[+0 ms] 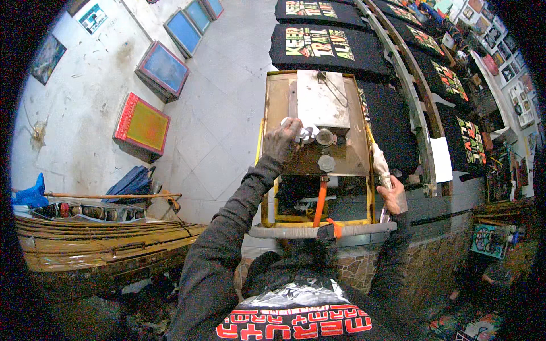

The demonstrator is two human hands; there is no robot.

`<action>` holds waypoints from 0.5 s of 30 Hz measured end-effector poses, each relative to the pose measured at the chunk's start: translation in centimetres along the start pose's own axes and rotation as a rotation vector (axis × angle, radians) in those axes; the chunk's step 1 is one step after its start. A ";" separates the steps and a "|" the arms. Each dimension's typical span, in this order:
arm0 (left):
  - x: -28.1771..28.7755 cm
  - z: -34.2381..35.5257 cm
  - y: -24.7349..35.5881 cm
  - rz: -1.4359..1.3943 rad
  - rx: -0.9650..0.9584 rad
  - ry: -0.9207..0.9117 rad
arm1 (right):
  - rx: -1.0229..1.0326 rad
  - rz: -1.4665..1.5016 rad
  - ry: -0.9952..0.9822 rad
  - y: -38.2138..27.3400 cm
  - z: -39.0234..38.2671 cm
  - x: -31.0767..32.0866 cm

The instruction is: The person uses a flash dryer to cure ink on several t-shirts aligned on a printing press, moving the dryer unit from one shirt to the next and patting the printed surfaces by hand.

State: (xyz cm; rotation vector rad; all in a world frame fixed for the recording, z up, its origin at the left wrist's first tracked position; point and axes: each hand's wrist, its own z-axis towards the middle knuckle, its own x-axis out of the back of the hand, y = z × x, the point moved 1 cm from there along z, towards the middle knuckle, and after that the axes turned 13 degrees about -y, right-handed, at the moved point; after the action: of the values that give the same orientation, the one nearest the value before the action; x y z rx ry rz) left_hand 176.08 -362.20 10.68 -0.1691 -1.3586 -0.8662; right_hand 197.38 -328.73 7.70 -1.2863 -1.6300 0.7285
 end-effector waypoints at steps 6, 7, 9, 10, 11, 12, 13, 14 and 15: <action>0.3 -0.1 -0.2 -0.026 -0.022 -0.005 | 0.097 0.024 -0.005 0.5 0.4 0.8; 0.6 -0.3 -0.8 -0.045 -0.049 0.007 | 0.077 0.041 -0.007 0.4 0.3 0.8; 1.5 -2.8 -2.1 -0.141 -0.053 0.143 | 0.113 -0.089 0.002 0.3 0.0 0.4; 2.0 -4.0 -1.9 -0.182 0.053 0.148 | 0.139 -0.103 0.043 -0.2 -0.3 0.2; 3.0 -5.9 -1.6 -0.210 0.167 0.149 | 0.169 -0.109 0.072 -0.4 -0.3 -0.3; 4.1 -7.5 -1.1 -0.225 0.170 0.178 | 0.096 -0.034 0.031 0.1 -0.1 -0.2; 4.6 -9.0 -0.6 -0.249 0.171 0.205 | 0.075 -0.057 0.047 0.6 -0.3 0.1; 4.5 -11.5 -0.9 -0.360 0.239 0.221 | 0.065 -0.076 0.050 0.8 -0.3 -0.2; 3.5 -16.1 -2.0 -0.502 0.363 0.183 | 0.061 -0.096 0.050 0.8 -0.1 -0.5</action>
State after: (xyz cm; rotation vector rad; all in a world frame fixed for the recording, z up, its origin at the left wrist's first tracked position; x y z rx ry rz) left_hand 187.25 -374.42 9.03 0.5410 -1.3800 -0.9988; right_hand 197.88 -328.97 6.89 -1.1652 -1.6060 0.6774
